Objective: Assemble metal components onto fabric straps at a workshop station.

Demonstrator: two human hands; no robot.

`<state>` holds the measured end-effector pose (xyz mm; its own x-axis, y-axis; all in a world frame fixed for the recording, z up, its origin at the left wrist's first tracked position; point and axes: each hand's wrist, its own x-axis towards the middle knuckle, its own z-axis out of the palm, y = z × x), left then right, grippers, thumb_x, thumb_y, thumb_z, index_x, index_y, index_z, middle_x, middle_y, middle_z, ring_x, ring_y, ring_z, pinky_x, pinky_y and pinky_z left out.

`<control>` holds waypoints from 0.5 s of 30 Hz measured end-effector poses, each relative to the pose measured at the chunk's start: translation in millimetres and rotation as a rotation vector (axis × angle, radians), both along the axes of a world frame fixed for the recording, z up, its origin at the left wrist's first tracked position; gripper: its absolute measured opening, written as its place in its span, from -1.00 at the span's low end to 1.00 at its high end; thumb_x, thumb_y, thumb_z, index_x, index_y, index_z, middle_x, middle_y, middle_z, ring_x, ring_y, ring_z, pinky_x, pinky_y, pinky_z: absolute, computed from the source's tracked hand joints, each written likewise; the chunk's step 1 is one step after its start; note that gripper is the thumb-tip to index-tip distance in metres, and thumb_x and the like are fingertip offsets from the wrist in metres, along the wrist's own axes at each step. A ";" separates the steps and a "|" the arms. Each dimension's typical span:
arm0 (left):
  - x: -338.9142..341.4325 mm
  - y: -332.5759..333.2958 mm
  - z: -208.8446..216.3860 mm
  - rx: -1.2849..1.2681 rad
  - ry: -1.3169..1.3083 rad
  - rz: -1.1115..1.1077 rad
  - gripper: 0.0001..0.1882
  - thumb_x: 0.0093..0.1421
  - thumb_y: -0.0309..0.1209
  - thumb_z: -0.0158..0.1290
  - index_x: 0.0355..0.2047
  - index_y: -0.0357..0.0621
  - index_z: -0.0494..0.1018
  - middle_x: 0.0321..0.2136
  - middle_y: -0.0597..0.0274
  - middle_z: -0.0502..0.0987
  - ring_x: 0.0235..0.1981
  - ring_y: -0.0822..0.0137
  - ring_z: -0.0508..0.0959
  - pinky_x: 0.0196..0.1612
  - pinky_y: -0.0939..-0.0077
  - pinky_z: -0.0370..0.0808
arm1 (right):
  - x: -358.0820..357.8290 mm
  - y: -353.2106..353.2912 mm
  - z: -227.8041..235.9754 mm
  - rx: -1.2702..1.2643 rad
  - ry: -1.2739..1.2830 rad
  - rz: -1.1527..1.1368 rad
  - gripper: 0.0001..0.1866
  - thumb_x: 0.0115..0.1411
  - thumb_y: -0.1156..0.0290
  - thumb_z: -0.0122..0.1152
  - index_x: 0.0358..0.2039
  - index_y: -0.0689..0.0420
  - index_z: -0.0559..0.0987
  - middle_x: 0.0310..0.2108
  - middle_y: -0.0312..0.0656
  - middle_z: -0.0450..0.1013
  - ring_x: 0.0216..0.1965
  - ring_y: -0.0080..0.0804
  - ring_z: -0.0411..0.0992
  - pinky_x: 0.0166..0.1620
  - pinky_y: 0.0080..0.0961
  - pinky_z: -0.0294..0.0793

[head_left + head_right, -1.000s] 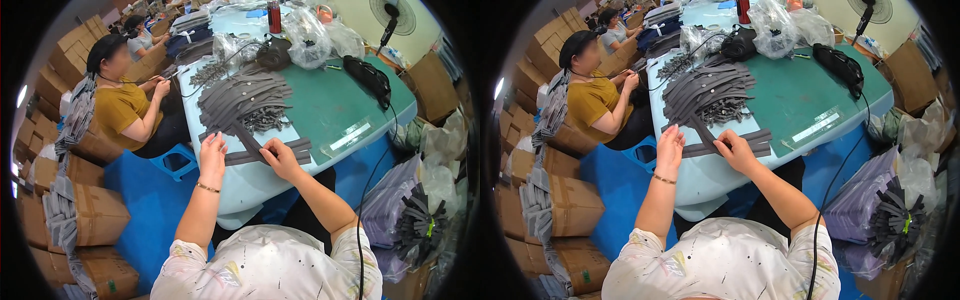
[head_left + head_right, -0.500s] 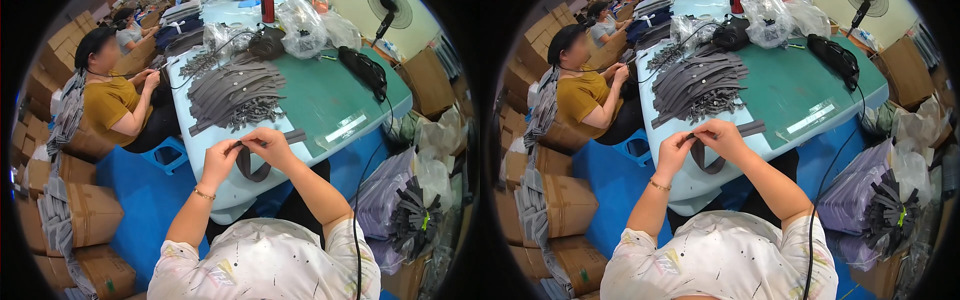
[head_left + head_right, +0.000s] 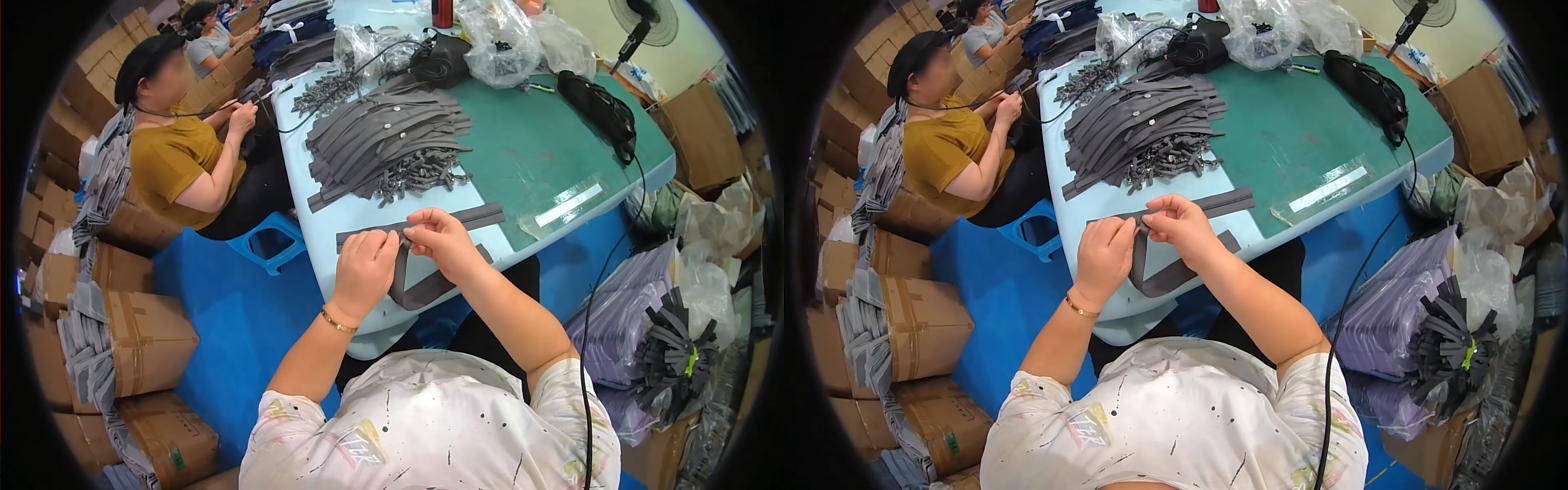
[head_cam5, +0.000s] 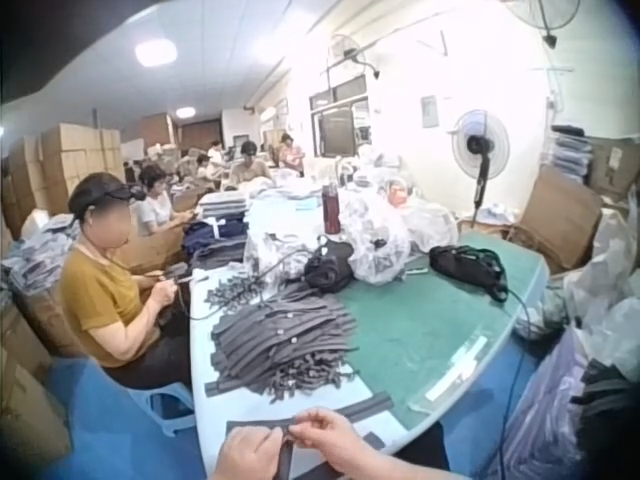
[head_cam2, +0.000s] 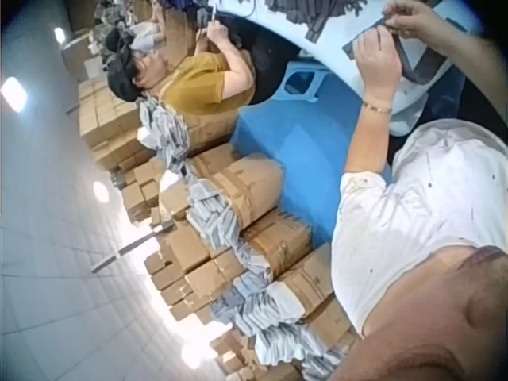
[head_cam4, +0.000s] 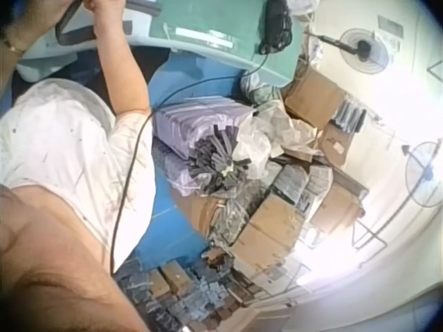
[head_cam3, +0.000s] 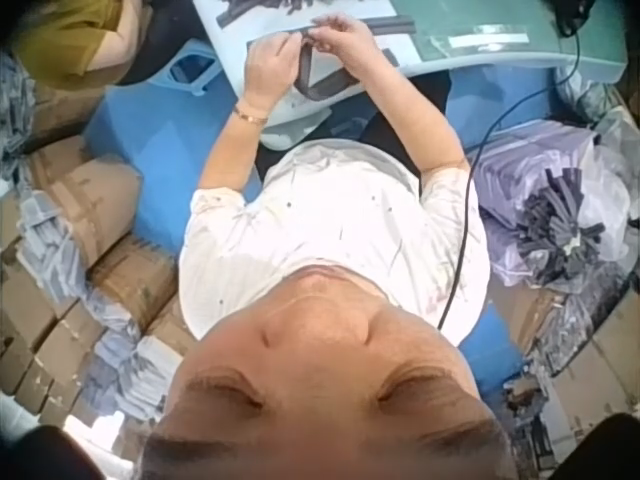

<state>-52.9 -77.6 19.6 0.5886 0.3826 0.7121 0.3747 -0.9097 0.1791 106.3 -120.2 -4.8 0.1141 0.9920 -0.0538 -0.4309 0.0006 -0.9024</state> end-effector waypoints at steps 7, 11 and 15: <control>39.3 29.4 19.7 -1.144 -0.815 -0.224 -0.86 0.27 -0.41 -0.13 -0.33 -0.22 0.38 -0.52 0.28 0.44 -0.48 0.46 0.45 -0.39 0.61 0.37 | 25.3 64.7 -19.5 -0.087 -0.530 0.014 -0.83 0.02 0.52 0.18 -0.32 0.19 0.50 -0.47 -0.24 0.44 -0.40 -0.50 0.44 -0.31 -0.52 0.45; 60.7 78.2 3.4 -1.178 -0.904 -0.188 -0.85 0.28 -0.42 -0.15 -0.30 -0.26 0.32 -0.57 0.29 0.41 -0.52 0.52 0.41 -0.43 0.66 0.37 | 36.0 88.7 -8.3 0.244 -1.461 -0.316 -0.91 -0.03 0.45 0.15 -0.46 0.15 0.55 -0.43 -0.14 0.47 -0.33 -0.23 0.46 -0.26 -0.35 0.46; 59.1 91.8 -38.8 -1.176 -0.715 0.056 -0.87 0.27 -0.44 -0.15 -0.30 -0.25 0.33 -0.53 0.30 0.42 -0.53 0.52 0.40 -0.43 0.66 0.38 | 35.5 93.2 -13.9 0.276 -1.729 -0.248 -0.91 0.01 0.44 0.06 -0.47 0.10 0.53 -0.45 -0.18 0.47 -0.30 -0.21 0.46 -0.24 -0.35 0.46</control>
